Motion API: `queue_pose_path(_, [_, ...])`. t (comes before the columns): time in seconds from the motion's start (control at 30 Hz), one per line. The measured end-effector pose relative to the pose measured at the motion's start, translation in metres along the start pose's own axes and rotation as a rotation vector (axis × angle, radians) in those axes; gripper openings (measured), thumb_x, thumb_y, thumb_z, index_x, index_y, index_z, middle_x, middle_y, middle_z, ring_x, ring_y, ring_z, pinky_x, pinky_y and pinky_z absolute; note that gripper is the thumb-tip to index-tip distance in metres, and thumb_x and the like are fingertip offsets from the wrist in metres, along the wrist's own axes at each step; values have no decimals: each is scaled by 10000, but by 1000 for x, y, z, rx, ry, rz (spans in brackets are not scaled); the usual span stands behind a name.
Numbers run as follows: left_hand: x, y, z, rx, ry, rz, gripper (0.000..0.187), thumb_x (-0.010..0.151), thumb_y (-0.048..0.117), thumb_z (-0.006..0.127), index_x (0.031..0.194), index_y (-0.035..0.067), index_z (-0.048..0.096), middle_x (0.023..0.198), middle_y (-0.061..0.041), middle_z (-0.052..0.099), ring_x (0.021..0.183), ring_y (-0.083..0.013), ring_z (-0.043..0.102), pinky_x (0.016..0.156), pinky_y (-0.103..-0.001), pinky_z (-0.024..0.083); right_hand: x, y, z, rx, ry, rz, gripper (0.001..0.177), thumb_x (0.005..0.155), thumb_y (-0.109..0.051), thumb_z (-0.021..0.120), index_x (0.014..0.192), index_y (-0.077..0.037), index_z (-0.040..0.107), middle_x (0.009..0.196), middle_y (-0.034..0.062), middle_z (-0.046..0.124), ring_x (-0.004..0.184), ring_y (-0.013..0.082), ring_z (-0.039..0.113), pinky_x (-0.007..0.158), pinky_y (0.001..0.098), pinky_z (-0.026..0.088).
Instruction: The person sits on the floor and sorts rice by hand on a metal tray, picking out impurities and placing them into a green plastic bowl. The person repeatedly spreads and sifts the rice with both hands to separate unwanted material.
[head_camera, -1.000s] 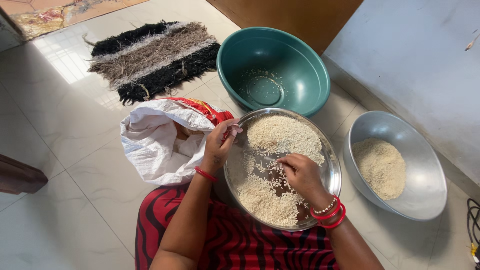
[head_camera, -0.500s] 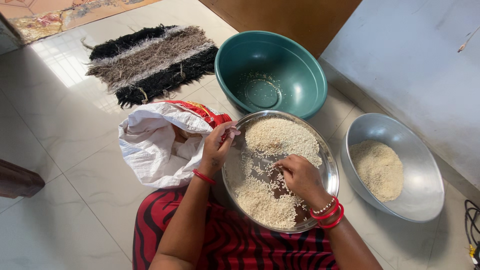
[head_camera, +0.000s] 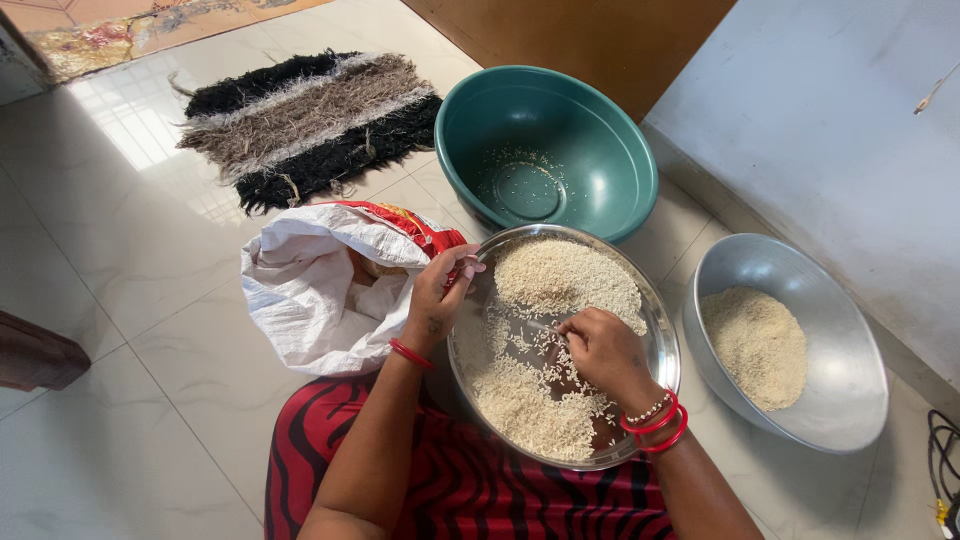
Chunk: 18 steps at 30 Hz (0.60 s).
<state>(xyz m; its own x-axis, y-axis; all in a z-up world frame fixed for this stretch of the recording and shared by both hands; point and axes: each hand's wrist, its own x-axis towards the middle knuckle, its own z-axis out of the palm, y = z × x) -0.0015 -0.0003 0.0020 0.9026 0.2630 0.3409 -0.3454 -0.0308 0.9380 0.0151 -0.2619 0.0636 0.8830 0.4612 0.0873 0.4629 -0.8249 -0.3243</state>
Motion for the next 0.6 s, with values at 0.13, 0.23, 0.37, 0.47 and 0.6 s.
queue_pose_path(0.13, [0, 2, 0, 23, 6, -4, 298, 992, 43, 566, 1284, 28, 625, 1085, -68, 709, 1022, -142, 717, 798, -269, 582, 8, 3, 2, -33, -48, -7, 144, 890, -141, 637, 886, -113, 779, 849, 26, 728, 713, 167, 676, 623, 335, 559])
queue_pose_path(0.23, [0, 2, 0, 23, 4, 8, 297, 993, 42, 566, 1284, 26, 625, 1085, -69, 701, 1023, -143, 720, 796, -268, 580, 12, 2, 0, -42, -7, -65, 129, 871, -179, 679, 860, -103, 782, 832, 43, 724, 738, 180, 670, 639, 350, 554])
queue_pose_path(0.37, [0, 2, -1, 28, -5, 3, 300, 991, 43, 563, 1284, 24, 621, 1088, -67, 698, 1029, -141, 720, 796, -266, 583, 18, -7, -4, -129, -107, -10, 162, 887, -251, 687, 857, -110, 760, 820, 35, 717, 733, 177, 667, 653, 351, 563])
queue_pose_path(0.47, [0, 2, 0, 10, -2, 8, 295, 995, 42, 563, 1284, 21, 620, 1083, -69, 691, 1029, -143, 719, 797, -264, 579, 19, -11, -4, -175, -134, -21, 170, 885, -265, 683, 840, -106, 727, 807, 38, 707, 733, 178, 659, 653, 358, 560])
queue_pose_path(0.6, [0, 2, -1, 15, -5, 13, 292, 997, 44, 562, 1283, 20, 619, 1078, -66, 695, 1013, -144, 713, 800, -264, 574, 19, -5, 0, -261, -71, -201, 210, 881, -268, 677, 808, -72, 653, 750, 69, 666, 713, 212, 628, 649, 381, 529])
